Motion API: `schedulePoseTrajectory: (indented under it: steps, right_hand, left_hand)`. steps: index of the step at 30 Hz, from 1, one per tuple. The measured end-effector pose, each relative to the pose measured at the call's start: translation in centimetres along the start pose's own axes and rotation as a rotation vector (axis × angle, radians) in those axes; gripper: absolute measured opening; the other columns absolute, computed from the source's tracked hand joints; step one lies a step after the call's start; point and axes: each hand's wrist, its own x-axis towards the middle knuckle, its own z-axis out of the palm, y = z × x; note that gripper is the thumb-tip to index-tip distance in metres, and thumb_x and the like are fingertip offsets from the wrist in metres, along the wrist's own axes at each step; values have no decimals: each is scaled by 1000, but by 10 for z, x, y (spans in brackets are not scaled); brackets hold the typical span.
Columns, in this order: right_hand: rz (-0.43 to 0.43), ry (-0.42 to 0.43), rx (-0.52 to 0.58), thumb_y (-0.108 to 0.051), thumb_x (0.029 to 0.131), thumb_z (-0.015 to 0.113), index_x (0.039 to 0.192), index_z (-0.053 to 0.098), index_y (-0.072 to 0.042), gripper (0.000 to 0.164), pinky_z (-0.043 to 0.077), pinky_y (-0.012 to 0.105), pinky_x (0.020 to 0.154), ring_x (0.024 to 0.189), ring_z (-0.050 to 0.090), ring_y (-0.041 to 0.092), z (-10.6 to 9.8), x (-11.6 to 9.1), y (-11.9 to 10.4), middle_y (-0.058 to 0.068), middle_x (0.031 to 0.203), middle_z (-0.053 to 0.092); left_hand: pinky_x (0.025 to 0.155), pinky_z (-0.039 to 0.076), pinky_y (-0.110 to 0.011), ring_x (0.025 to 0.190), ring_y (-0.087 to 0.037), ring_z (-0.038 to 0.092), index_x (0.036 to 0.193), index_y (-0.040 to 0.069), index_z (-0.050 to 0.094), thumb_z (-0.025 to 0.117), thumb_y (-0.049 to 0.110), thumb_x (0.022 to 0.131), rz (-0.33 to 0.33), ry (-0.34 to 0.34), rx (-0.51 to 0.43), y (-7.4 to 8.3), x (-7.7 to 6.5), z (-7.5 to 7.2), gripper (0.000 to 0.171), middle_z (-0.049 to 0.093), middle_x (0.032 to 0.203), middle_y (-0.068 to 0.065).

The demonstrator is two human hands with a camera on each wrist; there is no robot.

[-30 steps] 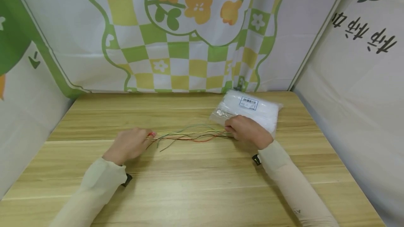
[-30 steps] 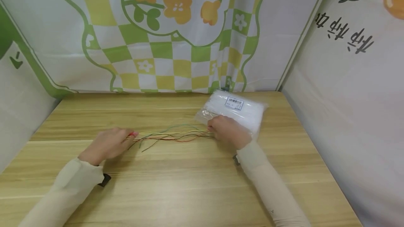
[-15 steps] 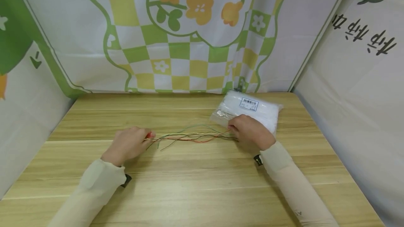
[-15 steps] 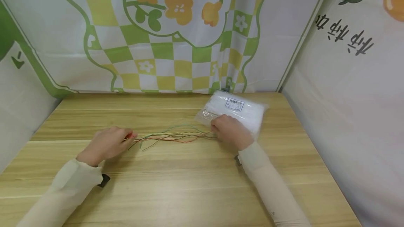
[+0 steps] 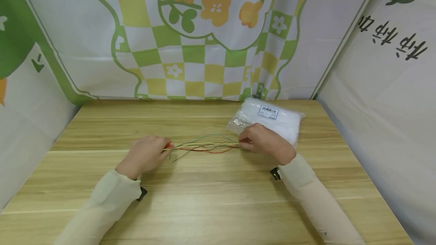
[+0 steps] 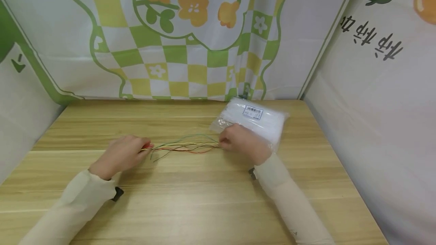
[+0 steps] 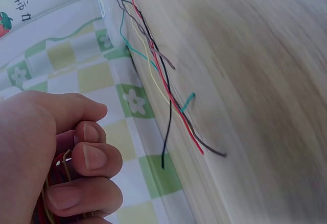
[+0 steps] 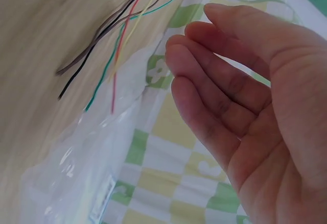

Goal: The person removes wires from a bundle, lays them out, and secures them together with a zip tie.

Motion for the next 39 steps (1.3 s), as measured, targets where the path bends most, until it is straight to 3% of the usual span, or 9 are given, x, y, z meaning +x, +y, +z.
schedulePoseTrajectory:
  steps: [6,12,21,27,33,39]
  right_hand:
    - [-47,9,-7,-6,94,77,79,75,-9,15,47,16,62,65,49,-2,0,6,-8,-6,69,63]
    - [-56,13,-20,-7,94,77,76,73,-11,18,46,16,60,63,50,0,-2,10,-19,-6,68,62]
    - [-73,16,-61,-7,93,76,76,71,-11,18,44,16,61,64,49,3,-4,16,-31,-5,69,61]
    - [-106,19,-77,-10,95,76,84,76,-10,11,50,16,64,66,57,3,-6,19,-40,-3,74,68]
    - [-109,16,-90,-13,96,76,88,77,-10,9,51,16,65,69,61,3,-7,21,-48,-3,79,71]
    - [-159,27,-91,-11,97,75,81,72,-12,17,45,16,63,65,51,2,-7,26,-53,-5,74,63]
  left_hand:
    - [53,31,-30,59,-13,41,70,21,50,63,17,101,36,23,-4,10,5,0,34,41,61,6]
    - [54,28,-27,57,-10,36,69,21,49,63,14,99,80,32,-7,20,11,1,34,38,60,8]
    - [57,22,-29,60,-9,29,69,22,38,64,18,102,102,-3,-28,37,22,1,42,27,65,8]
    - [57,20,-29,61,-10,26,69,21,38,62,16,101,126,-2,-30,48,30,4,41,24,66,7]
    - [56,24,-29,60,-11,33,71,20,48,63,17,102,126,-27,-35,58,38,7,35,31,64,7]
    - [55,34,-31,61,-13,45,76,19,60,66,20,101,133,-29,-22,68,44,10,26,49,64,6]
